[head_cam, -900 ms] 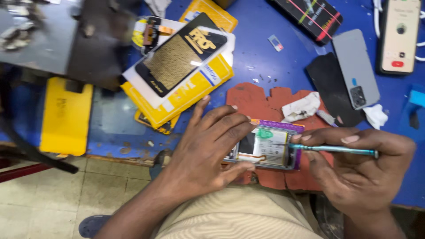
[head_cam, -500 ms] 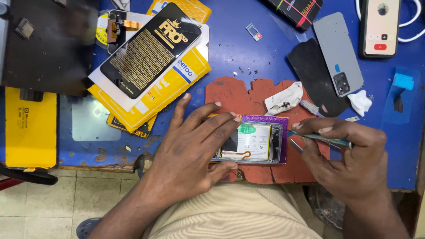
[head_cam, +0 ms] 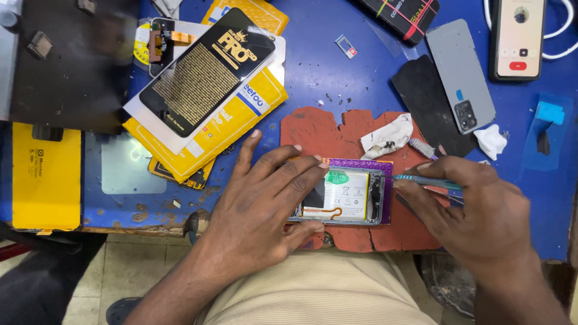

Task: The person works on a disassembled smartphone at a repair bench, using a small screwdriver to pry and adjust components inside the phone body. They then squeeze adhesive from a blue tube onto the phone, press a new iridescent back cover into place, and power the phone on, tapping its screen to test it.

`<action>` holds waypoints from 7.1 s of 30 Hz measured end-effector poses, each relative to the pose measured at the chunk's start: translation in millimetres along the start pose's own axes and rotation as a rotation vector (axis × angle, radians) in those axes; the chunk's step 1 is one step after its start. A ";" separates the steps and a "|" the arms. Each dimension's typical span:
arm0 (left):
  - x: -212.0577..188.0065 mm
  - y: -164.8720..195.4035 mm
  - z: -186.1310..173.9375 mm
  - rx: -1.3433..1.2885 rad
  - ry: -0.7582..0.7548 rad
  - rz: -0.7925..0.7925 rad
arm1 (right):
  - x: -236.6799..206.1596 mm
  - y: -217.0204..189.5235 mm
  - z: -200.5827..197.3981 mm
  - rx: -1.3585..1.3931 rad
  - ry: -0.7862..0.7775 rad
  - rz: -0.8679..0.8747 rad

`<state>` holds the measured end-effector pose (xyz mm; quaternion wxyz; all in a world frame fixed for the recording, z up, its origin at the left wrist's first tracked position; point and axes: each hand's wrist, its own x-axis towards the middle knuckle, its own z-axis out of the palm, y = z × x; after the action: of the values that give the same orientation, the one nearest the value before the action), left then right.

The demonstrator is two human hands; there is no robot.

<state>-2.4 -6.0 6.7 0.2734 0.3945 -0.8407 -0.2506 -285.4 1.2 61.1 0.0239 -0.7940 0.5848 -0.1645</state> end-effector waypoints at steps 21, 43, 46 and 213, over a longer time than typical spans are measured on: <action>4.9 3.4 -0.9 -0.024 0.025 -0.013 | 13.0 6.4 -2.0 0.066 0.001 -0.011; 2.0 8.9 -4.3 -0.007 -0.039 0.007 | 11.7 -9.7 -11.6 0.262 -0.032 0.016; 0.9 9.7 -4.8 -0.008 -0.027 -0.005 | 12.0 -11.3 -10.9 0.423 -0.034 -0.075; 3.6 13.6 6.2 -0.012 0.019 -0.030 | -45.3 1.8 -8.2 0.514 -0.100 -0.112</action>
<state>-15.6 0.1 11.8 0.2800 0.4076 -0.8306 -0.2561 -301.3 44.3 57.9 0.2445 -0.8001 0.4770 -0.2695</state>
